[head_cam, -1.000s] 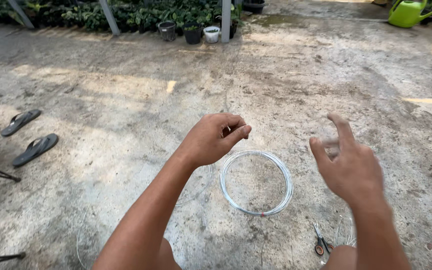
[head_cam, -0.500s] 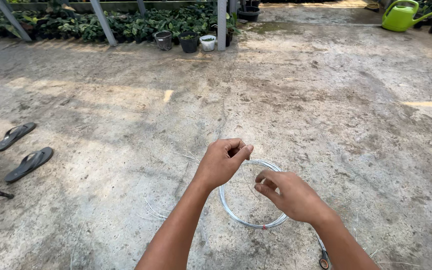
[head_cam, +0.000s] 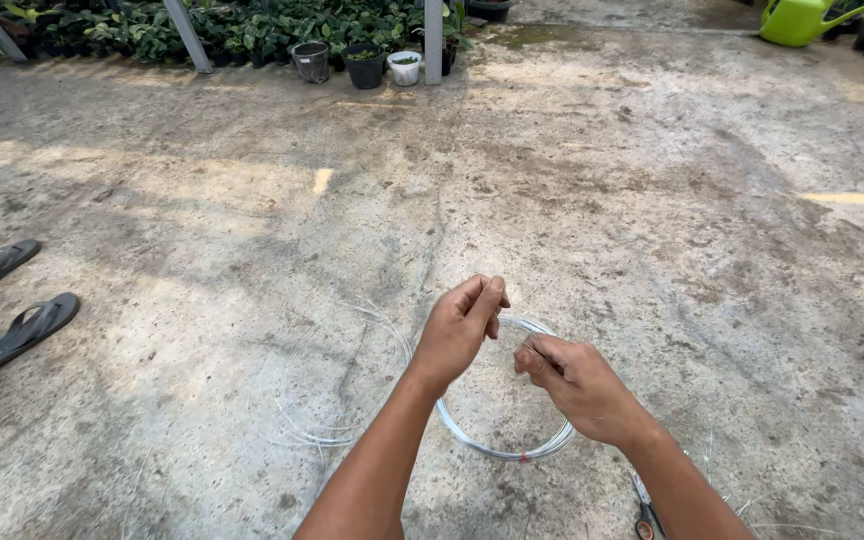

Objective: The person sits on a concrete floor and repeatedly twists short lengths of thin metal wire by hand into loops. They use pliers to cut the wire from a coil and then twist the ends together to form small circular shapes.

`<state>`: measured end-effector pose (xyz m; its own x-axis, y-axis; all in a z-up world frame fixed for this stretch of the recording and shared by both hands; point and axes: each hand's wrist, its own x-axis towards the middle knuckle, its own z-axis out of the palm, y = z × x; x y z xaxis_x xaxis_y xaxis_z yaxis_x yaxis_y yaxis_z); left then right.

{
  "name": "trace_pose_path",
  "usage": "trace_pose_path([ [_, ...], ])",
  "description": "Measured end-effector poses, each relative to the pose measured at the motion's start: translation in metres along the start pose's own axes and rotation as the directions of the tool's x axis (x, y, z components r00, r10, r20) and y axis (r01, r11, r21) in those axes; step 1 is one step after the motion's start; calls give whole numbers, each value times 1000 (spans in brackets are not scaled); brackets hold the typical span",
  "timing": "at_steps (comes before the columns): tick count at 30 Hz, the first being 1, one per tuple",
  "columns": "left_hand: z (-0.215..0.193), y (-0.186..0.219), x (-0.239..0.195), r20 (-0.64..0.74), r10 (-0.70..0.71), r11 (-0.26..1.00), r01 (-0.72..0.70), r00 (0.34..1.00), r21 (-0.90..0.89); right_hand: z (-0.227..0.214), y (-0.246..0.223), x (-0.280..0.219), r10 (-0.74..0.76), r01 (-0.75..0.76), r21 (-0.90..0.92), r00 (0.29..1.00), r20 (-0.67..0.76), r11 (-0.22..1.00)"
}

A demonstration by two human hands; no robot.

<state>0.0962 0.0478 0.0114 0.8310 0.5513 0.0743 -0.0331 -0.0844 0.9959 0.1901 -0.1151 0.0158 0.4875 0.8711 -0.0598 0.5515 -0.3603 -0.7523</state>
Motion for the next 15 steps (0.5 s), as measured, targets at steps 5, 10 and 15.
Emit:
trace_pose_path([
  [5,25,8,-22,250,-136,981,95,959,168,-4,31,10,-70,105,136,968,-242,985],
  [10,61,22,-52,324,-313,914,191,893,357,-10,41,14,121,-54,147,862,-493,988],
  [15,72,30,-68,292,-295,902,164,910,399,-22,35,12,307,-133,446,887,-345,885],
])
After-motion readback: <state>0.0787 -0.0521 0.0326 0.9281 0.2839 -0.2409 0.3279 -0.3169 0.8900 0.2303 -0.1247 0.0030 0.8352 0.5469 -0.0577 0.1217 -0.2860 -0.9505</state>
